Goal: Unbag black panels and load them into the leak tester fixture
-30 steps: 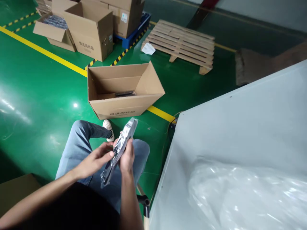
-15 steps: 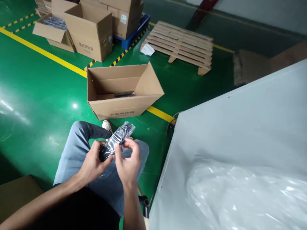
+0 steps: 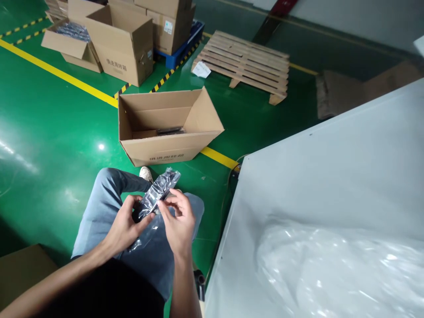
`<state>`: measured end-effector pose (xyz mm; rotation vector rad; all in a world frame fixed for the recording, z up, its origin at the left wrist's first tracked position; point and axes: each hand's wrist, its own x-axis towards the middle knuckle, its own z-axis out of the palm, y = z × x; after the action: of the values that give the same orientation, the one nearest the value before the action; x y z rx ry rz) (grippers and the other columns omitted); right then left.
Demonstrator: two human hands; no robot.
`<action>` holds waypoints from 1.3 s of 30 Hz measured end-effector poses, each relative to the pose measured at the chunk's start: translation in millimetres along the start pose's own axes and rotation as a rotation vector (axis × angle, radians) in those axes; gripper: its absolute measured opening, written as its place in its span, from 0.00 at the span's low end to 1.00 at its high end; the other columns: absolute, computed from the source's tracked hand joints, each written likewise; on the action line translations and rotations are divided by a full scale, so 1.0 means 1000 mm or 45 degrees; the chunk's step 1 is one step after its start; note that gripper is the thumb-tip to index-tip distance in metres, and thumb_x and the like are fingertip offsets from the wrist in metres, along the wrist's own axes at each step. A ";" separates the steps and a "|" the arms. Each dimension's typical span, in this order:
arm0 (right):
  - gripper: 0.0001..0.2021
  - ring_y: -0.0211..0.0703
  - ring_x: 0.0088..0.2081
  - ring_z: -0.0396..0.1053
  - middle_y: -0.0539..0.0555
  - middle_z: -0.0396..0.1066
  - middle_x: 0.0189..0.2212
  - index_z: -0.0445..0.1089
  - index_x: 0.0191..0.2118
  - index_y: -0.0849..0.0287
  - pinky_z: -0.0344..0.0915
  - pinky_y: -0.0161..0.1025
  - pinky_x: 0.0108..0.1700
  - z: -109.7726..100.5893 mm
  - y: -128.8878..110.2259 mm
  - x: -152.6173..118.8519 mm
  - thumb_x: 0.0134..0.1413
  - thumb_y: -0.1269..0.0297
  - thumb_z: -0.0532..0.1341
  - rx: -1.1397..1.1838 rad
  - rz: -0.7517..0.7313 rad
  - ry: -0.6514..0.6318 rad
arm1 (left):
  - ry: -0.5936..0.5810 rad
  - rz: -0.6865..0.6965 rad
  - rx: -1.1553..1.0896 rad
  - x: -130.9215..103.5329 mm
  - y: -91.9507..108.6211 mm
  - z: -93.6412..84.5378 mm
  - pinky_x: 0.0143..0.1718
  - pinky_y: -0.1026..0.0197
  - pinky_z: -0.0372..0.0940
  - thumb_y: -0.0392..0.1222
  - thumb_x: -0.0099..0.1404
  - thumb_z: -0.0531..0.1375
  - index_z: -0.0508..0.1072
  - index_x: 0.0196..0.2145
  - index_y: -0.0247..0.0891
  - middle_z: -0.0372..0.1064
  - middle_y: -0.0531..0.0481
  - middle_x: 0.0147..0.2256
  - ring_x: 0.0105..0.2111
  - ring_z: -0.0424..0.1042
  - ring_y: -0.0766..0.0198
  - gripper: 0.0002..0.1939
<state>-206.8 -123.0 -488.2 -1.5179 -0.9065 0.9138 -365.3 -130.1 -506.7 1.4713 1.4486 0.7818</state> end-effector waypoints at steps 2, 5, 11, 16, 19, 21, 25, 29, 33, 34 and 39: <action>0.21 0.44 0.39 0.77 0.52 0.77 0.36 0.75 0.51 0.54 0.78 0.44 0.47 -0.001 -0.001 0.000 0.52 0.57 0.74 0.020 -0.037 -0.042 | 0.012 0.005 0.015 0.001 0.001 0.000 0.45 0.53 0.66 0.52 0.68 0.64 0.65 0.50 0.42 0.68 0.48 0.43 0.42 0.71 0.56 0.19; 0.20 0.45 0.40 0.77 0.54 0.78 0.38 0.74 0.51 0.54 0.79 0.45 0.48 -0.003 -0.002 0.000 0.55 0.57 0.73 -0.012 -0.043 -0.087 | 0.015 0.010 0.058 0.001 0.002 -0.001 0.44 0.52 0.66 0.51 0.67 0.64 0.65 0.51 0.42 0.68 0.48 0.43 0.41 0.71 0.56 0.20; 0.21 0.45 0.40 0.78 0.53 0.78 0.37 0.73 0.54 0.54 0.78 0.46 0.49 -0.008 0.000 0.002 0.56 0.54 0.72 0.010 0.043 -0.154 | 0.000 -0.019 0.042 0.001 0.002 -0.002 0.45 0.52 0.66 0.51 0.67 0.64 0.65 0.50 0.42 0.68 0.48 0.43 0.42 0.71 0.56 0.18; 0.16 0.43 0.39 0.77 0.53 0.78 0.37 0.75 0.49 0.55 0.78 0.43 0.47 -0.006 0.006 0.002 0.55 0.58 0.70 -0.066 -0.007 0.000 | 0.029 -0.008 0.056 0.001 0.000 -0.002 0.46 0.52 0.67 0.52 0.67 0.64 0.65 0.50 0.42 0.68 0.48 0.43 0.42 0.71 0.55 0.19; 0.13 0.43 0.39 0.77 0.54 0.78 0.37 0.76 0.45 0.57 0.78 0.42 0.46 -0.002 0.012 0.001 0.54 0.60 0.68 -0.098 -0.036 0.144 | 0.051 -0.001 0.049 0.002 -0.001 -0.004 0.48 0.51 0.67 0.52 0.67 0.64 0.66 0.50 0.42 0.69 0.48 0.44 0.44 0.71 0.55 0.19; 0.11 0.43 0.38 0.77 0.55 0.78 0.37 0.75 0.43 0.58 0.77 0.41 0.44 0.001 0.017 0.000 0.55 0.59 0.67 -0.093 -0.029 0.229 | 0.037 -0.002 0.006 0.003 -0.001 -0.006 0.49 0.52 0.67 0.52 0.68 0.64 0.66 0.50 0.42 0.70 0.47 0.44 0.45 0.72 0.55 0.18; 0.16 0.44 0.39 0.77 0.56 0.78 0.39 0.73 0.49 0.58 0.77 0.41 0.41 0.005 0.022 -0.002 0.57 0.57 0.66 -0.067 -0.038 0.289 | 0.054 0.014 0.040 0.004 0.000 -0.008 0.49 0.51 0.67 0.52 0.68 0.64 0.66 0.50 0.42 0.69 0.47 0.45 0.46 0.72 0.55 0.19; 0.22 0.47 0.44 0.76 0.58 0.77 0.44 0.73 0.55 0.56 0.76 0.47 0.50 0.002 0.014 0.002 0.57 0.55 0.68 -0.211 -0.176 0.208 | 0.097 0.063 0.192 0.002 0.000 -0.007 0.46 0.51 0.69 0.52 0.68 0.63 0.65 0.51 0.43 0.68 0.47 0.45 0.44 0.73 0.53 0.19; 0.19 0.47 0.43 0.77 0.57 0.79 0.42 0.75 0.54 0.56 0.76 0.47 0.49 -0.002 0.003 0.011 0.60 0.54 0.66 -0.249 -0.202 0.188 | 0.101 0.108 0.315 -0.001 0.000 -0.005 0.40 0.53 0.69 0.52 0.70 0.61 0.64 0.52 0.43 0.68 0.47 0.44 0.41 0.74 0.53 0.18; 0.19 0.47 0.42 0.77 0.57 0.80 0.41 0.76 0.53 0.57 0.76 0.46 0.48 -0.002 0.002 0.013 0.60 0.54 0.66 -0.252 -0.187 0.212 | 0.099 0.124 0.341 -0.002 0.000 -0.005 0.39 0.53 0.69 0.52 0.70 0.61 0.64 0.52 0.43 0.68 0.47 0.44 0.41 0.75 0.53 0.18; 0.10 0.47 0.35 0.77 0.56 0.81 0.34 0.81 0.40 0.57 0.75 0.45 0.44 -0.002 0.004 0.017 0.57 0.59 0.66 -0.414 -0.266 0.378 | 0.083 0.119 0.506 -0.005 -0.001 -0.002 0.34 0.54 0.69 0.52 0.71 0.59 0.64 0.54 0.43 0.68 0.44 0.46 0.41 0.75 0.51 0.18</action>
<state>-197.5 -108.6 -493.3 -1.7383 -1.0038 0.3881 -367.6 -134.9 -505.9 1.8363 1.6618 0.6249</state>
